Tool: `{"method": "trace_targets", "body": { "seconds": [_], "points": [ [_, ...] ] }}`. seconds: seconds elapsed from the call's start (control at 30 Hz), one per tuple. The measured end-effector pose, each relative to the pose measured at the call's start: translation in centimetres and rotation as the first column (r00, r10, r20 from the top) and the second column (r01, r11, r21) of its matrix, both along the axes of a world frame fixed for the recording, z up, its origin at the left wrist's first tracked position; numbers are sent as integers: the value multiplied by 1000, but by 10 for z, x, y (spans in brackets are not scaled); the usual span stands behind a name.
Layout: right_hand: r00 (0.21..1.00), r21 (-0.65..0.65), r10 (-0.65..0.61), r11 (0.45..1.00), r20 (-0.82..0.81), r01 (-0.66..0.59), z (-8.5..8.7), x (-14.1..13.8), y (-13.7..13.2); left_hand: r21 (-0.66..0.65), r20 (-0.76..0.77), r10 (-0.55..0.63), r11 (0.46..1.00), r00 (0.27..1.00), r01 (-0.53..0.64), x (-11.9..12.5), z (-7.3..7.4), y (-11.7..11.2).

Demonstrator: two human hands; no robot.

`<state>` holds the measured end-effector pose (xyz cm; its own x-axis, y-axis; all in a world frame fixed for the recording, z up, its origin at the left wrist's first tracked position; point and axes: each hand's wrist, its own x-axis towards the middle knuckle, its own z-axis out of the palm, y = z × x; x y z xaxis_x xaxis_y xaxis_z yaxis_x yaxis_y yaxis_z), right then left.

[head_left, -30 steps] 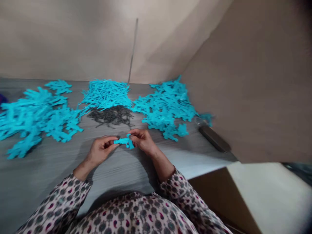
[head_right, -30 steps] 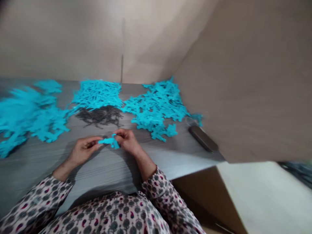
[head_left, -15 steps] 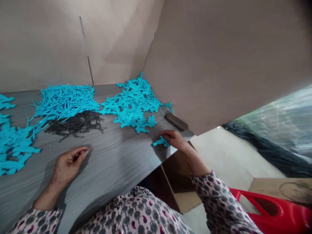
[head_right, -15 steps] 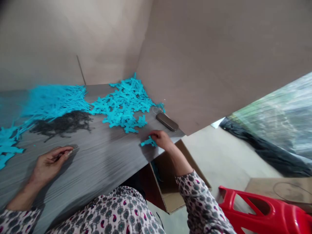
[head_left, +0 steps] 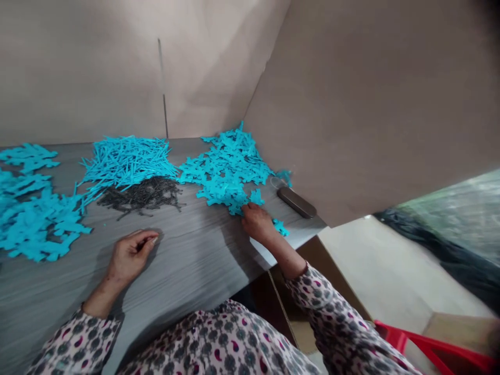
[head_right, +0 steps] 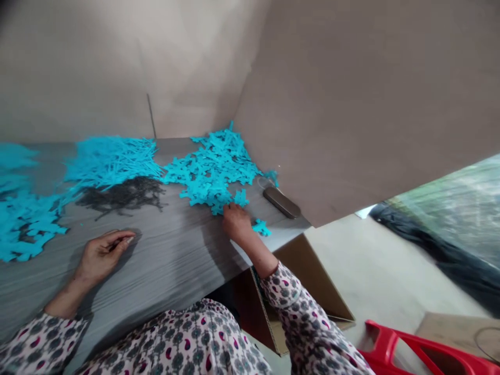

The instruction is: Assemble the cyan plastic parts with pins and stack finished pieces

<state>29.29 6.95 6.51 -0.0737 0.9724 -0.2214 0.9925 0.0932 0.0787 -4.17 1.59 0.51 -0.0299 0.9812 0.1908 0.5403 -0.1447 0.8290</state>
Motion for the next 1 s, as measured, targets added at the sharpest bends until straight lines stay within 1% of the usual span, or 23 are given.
{"method": "trace_targets", "body": {
  "seconds": [0.1,0.17,0.23,0.3,0.37,0.43,0.5,0.53,0.63,0.73,0.77,0.8,0.83,0.9,0.93,0.97,1.0],
  "points": [
    [1000,-55,5,998,-8,-6,3,-10,-11,20,19,-2,1000,1000,2,2,-1,0],
    [998,-88,32,995,-48,-36,1,-19,-21,33,35,-3,999,999,1,5,-3,-1],
    [988,-97,93,990,-124,-105,-3,-33,-31,45,51,-2,999,999,0,8,-3,-2],
    [954,-78,201,972,-221,-223,-7,-50,-38,67,71,0,998,997,-5,10,0,-3],
    [878,-10,360,924,-317,-382,-13,-69,-39,101,80,-11,995,997,3,12,4,-4],
    [757,92,526,839,-388,-536,-19,-87,-35,139,34,-48,989,998,43,11,8,-4],
    [632,186,643,749,-432,-636,-26,-102,-24,175,-55,-95,979,994,103,9,10,-5],
    [582,227,676,718,-452,-658,-30,-109,-17,184,-101,-116,974,988,133,8,10,-5],
    [457,314,715,666,-530,-677,-43,-126,6,172,-208,-156,966,966,193,5,9,-5],
    [308,384,710,634,-633,-671,-55,-137,27,136,-283,-163,969,945,208,3,11,-6],
    [286,407,701,643,-653,-648,-57,-139,32,119,-312,-157,972,937,202,3,13,-6],
    [291,429,690,669,-663,-606,-59,-140,37,100,-344,-147,976,927,192,3,16,-7],
    [324,450,673,707,-665,-546,-59,-141,40,78,-379,-133,981,916,175,3,19,-8],
    [440,481,616,786,-653,-387,-57,-138,40,25,-454,-99,992,886,124,6,24,-10],
    [499,485,580,814,-644,-320,-55,-136,37,3,-487,-78,996,870,91,7,26,-11],
    [548,481,546,833,-633,-274,-52,-134,33,-15,-516,-58,998,855,59,10,27,-13],
    [582,464,523,846,-623,-263,-49,-133,26,-29,-541,-41,999,840,30,13,27,-14]
  ]
}}
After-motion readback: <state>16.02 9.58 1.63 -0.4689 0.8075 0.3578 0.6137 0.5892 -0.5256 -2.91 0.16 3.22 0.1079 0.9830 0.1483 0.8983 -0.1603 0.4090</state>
